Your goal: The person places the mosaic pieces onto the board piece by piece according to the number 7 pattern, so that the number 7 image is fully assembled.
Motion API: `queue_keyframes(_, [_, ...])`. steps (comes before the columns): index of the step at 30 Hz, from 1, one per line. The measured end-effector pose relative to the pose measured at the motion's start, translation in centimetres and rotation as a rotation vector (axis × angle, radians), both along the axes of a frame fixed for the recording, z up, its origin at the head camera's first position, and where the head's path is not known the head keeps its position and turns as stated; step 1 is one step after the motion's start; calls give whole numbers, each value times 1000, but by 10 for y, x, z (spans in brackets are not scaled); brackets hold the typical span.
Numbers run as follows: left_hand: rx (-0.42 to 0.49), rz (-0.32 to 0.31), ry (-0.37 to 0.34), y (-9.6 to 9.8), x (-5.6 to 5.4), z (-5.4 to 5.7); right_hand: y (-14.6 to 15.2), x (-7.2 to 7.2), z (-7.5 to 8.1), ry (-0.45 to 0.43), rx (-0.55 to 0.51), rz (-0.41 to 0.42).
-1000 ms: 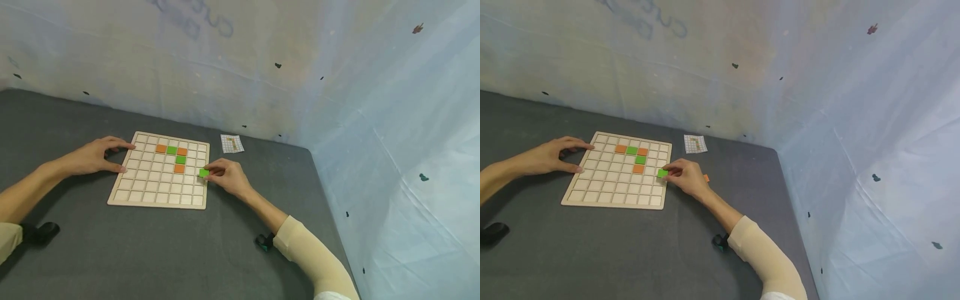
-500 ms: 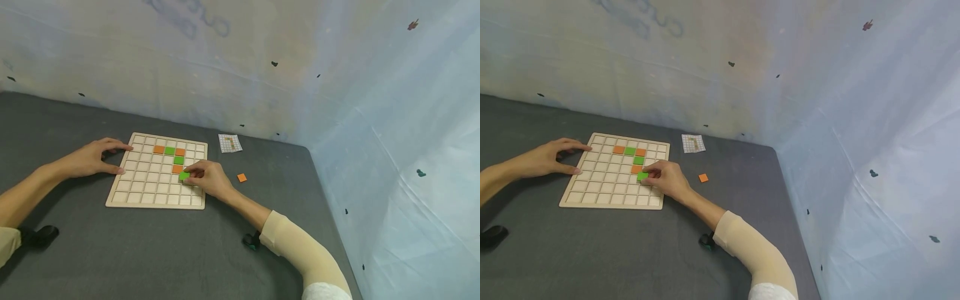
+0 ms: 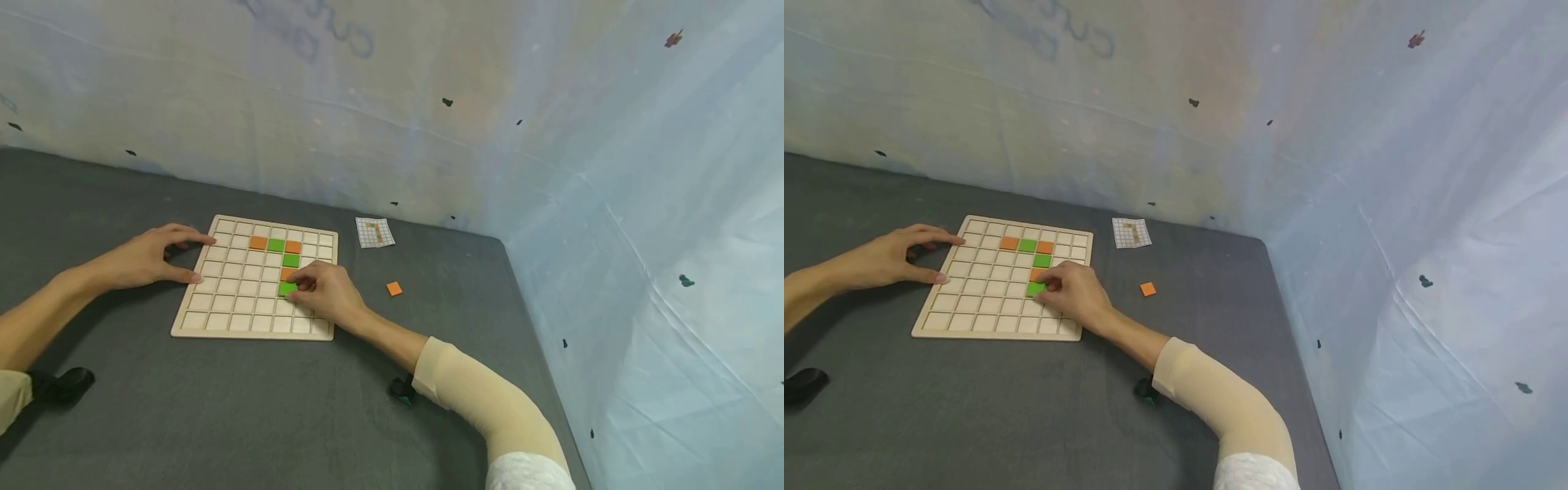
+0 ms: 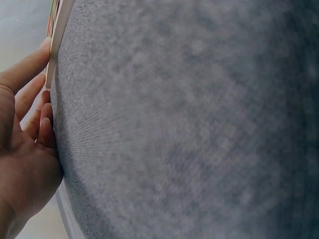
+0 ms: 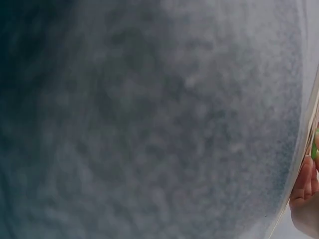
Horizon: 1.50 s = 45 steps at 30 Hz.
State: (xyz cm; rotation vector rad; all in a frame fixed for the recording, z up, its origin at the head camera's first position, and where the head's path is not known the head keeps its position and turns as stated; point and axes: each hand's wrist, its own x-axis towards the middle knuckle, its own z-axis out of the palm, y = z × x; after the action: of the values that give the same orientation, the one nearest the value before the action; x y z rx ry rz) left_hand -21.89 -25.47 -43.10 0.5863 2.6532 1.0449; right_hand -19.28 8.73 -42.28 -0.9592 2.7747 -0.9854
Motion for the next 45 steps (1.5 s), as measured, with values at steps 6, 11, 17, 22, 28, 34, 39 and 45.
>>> queue_keyframes(6, [-5, 0, 1, -1, 1, 0, -3, 0, 1, 18, 26, 16])
queue_keyframes(11, [-15, 0, 6, 1, 1, 1, -3, 1, -2, 58, 55, 5])
queue_keyframes(17, [-18, 10, -4, 2, 1, 1, -1, 0, -4, 61, 39, 2])
queue_keyframes(22, [-24, 2, -2, 2, 1, 1, 4, 0, -4, -31, -69, 20])
queue_keyframes(28, [-23, -2, -5, 2, 0, 0, 17, 1, -4, -127, -182, 16])
queue_keyframes(34, [-25, 3, -2, 1, 0, 1, 39, 1, 0, -159, -213, 27])
queue_keyframes(39, [-19, -2, -7, 0, 0, 1, 64, -3, 2, -173, -260, 42])
queue_keyframes(45, [-20, 2, -6, 1, 0, 0, 94, -1, 13, -173, -260, 7])
